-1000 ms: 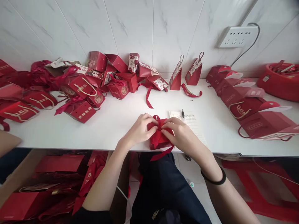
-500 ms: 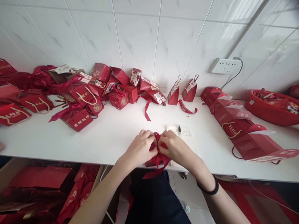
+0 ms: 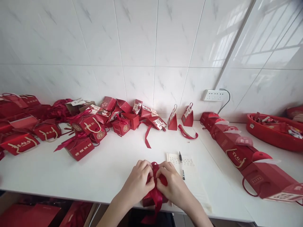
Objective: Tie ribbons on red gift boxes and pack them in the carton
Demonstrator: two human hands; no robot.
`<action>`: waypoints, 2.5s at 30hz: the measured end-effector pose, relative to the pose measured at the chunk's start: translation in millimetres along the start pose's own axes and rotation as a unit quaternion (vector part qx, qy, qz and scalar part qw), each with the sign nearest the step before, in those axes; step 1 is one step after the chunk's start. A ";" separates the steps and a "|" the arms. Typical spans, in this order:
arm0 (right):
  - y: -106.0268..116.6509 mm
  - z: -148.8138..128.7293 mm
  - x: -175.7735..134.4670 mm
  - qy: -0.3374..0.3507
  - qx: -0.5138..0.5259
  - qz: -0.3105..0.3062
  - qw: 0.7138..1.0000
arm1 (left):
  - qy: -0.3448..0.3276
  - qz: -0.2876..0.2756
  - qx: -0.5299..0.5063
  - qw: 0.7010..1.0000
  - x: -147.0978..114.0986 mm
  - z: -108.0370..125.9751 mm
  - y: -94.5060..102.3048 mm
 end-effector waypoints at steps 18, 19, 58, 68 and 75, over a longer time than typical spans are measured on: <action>-20.8 46.4 4.3 0.070 0.112 0.017 0.991 | 0.048 0.021 0.035 0.998 -3.9 4.5 -9.7; -21.0 47.0 5.0 0.071 0.102 0.020 0.992 | 0.049 0.032 0.033 0.998 -4.4 3.9 -10.8; 3.9 23.4 -8.8 -0.143 0.502 0.035 0.852 | 0.129 0.151 -0.325 0.924 12.6 11.5 -20.8; -7.3 11.5 -19.4 -0.201 0.406 0.126 0.883 | 0.185 0.456 -0.382 0.782 5.4 14.6 -40.0; -8.9 15.2 -15.1 -0.216 0.539 0.157 0.799 | 0.265 0.512 -0.482 0.660 0.4 4.3 -36.4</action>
Point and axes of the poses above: each hand's wrist, its own x-axis towards the middle knuckle, its own y-axis out of the back of the hand, z = x × y, the point moved 1 cm from there along x, towards the middle knuckle
